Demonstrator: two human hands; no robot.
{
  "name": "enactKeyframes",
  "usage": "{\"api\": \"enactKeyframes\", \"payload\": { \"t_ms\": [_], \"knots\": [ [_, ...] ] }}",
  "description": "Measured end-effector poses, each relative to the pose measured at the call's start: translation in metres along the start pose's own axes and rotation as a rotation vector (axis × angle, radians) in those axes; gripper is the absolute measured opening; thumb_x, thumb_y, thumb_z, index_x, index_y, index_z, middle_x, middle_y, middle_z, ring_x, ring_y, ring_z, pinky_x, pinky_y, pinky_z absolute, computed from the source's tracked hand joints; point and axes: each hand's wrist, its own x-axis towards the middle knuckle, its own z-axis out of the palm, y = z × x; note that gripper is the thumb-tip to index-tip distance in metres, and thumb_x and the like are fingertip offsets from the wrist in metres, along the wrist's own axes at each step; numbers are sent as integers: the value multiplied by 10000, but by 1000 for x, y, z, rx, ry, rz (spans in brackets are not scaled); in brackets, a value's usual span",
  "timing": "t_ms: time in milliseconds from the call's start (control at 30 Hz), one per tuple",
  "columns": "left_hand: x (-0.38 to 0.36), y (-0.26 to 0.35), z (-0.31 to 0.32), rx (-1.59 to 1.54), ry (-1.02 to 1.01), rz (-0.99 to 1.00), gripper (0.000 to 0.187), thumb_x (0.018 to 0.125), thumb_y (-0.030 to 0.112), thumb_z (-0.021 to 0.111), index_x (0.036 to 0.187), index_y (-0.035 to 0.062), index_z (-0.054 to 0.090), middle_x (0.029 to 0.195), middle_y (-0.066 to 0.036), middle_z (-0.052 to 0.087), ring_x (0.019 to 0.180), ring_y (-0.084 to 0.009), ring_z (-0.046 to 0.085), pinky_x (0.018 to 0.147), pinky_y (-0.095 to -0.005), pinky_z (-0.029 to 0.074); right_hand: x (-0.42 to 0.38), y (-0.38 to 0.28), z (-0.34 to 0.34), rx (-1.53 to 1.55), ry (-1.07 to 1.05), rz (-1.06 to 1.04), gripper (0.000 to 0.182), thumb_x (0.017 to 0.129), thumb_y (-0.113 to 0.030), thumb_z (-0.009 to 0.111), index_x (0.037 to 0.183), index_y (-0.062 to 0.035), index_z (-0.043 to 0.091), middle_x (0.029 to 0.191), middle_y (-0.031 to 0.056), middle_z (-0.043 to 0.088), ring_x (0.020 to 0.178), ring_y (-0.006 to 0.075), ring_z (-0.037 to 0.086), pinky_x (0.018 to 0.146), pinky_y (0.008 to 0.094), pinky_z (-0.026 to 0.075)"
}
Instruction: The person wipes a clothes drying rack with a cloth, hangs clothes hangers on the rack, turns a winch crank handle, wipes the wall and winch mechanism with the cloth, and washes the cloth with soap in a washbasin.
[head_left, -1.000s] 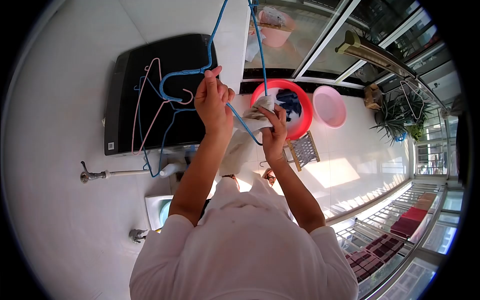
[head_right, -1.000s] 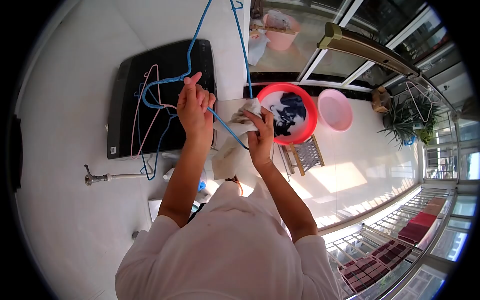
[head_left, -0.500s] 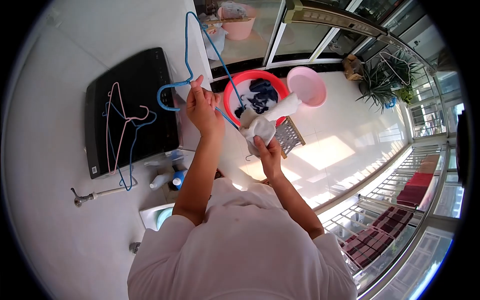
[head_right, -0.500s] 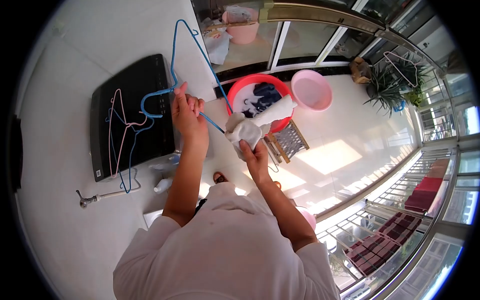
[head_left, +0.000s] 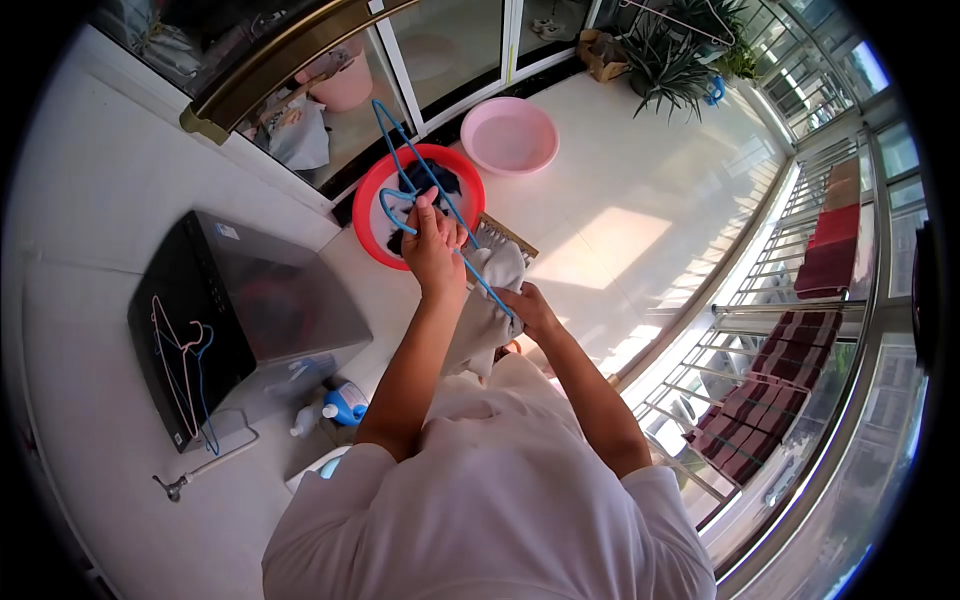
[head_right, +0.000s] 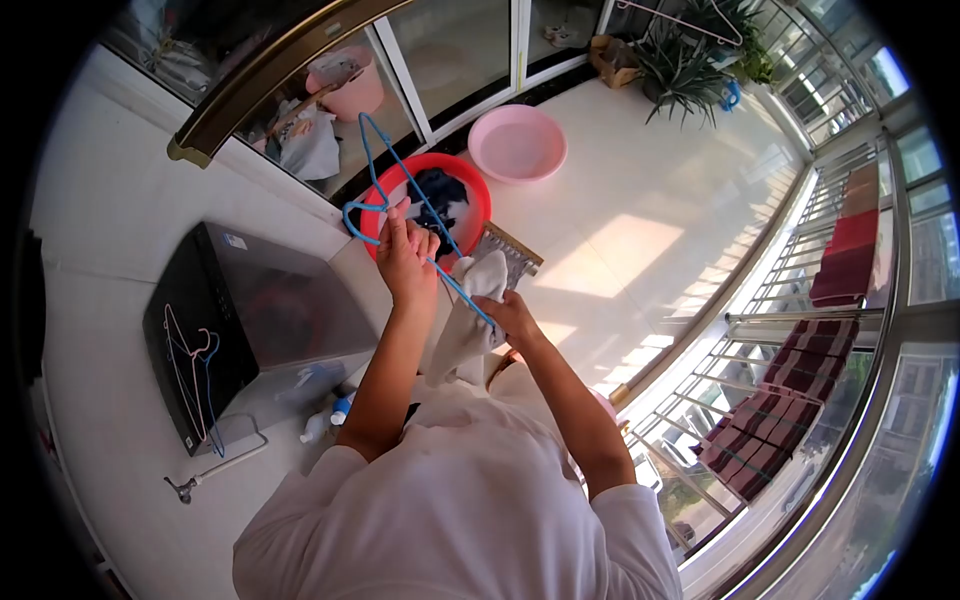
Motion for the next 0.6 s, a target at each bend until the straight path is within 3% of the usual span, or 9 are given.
{"api": "enactKeyframes", "payload": {
  "t_ms": [67, 167, 200, 267, 333, 367, 500, 567, 600],
  "knots": [
    [-2, -29, 14, 11, -37, -59, 318, 954, 328, 543, 1029, 32, 629, 548, 73, 283, 469, -40, 238, 480, -229, 277, -12, -10, -29, -142, 186, -262, 308, 831, -185, 695, 1008, 53, 610, 867, 62, 645, 736, 123, 568, 683, 293, 484],
    [-8, -70, 33, 21, -91, -160, 318, 962, 326, 529, 1043, 35, 627, 560, 75, 283, 478, -36, 238, 488, -223, 275, -31, -25, -72, -480, 533, -415, 312, 872, -240, 649, 930, 65, 621, 796, 64, 642, 715, 136, 554, 656, 307, 462],
    [-13, -78, 46, 41, -115, -189, 326, 978, 313, 495, 1108, 31, 593, 573, 62, 278, 481, -43, 221, 498, -227, 268, -38, -26, -83, -349, 592, -455, 360, 911, -284, 594, 867, 73, 615, 750, 73, 638, 711, 145, 539, 661, 312, 453],
    [-10, -85, 66, 103, -219, -198, 307, 980, 303, 493, 1106, 41, 594, 575, 62, 279, 481, -42, 222, 498, -223, 267, -34, -13, -129, -81, 852, -494, 385, 936, -312, 550, 913, 65, 627, 809, 83, 647, 769, 154, 559, 705, 308, 461],
    [-7, -91, 86, 133, -333, -217, 277, 979, 269, 500, 1151, 68, 580, 578, 61, 284, 480, -37, 238, 489, -216, 272, -47, -14, -184, 148, 873, -605, 422, 946, -316, 531, 1176, 37, 562, 1050, 108, 619, 970, 192, 580, 868, 301, 451],
    [-4, -99, 94, 180, -381, -227, 280, 976, 262, 508, 1162, 66, 579, 573, 63, 289, 480, -38, 253, 481, -218, 277, -63, -32, -198, 154, 840, -672, 439, 948, -314, 525, 1218, 32, 530, 1102, 109, 601, 1019, 193, 566, 909, 309, 432],
    [-9, -141, 125, 388, -578, -322, 242, 947, 206, 558, 1132, 51, 578, 560, 63, 338, 465, -41, 312, 433, -217, 280, -107, -127, -200, -10, 920, -758, 361, 943, -256, 555, 1163, 31, 548, 1055, 74, 590, 984, 159, 529, 864, 295, 427],
    [-18, -147, 152, 456, -679, -419, 187, 940, 185, 568, 1066, 47, 584, 559, 60, 356, 455, -38, 321, 420, -212, 274, -102, -162, -201, -194, 890, -934, 318, 918, -205, 592, 1152, 8, 562, 1067, 99, 612, 972, 219, 560, 858, 309, 433],
    [-19, -156, 162, 559, -727, -463, 159, 941, 149, 559, 1053, 42, 591, 554, 62, 366, 444, -35, 319, 416, -209, 268, -96, -176, -207, -455, 828, -1007, 300, 886, -152, 608, 1140, 2, 568, 1089, 116, 611, 985, 262, 564, 861, 322, 440]
  ]
}}
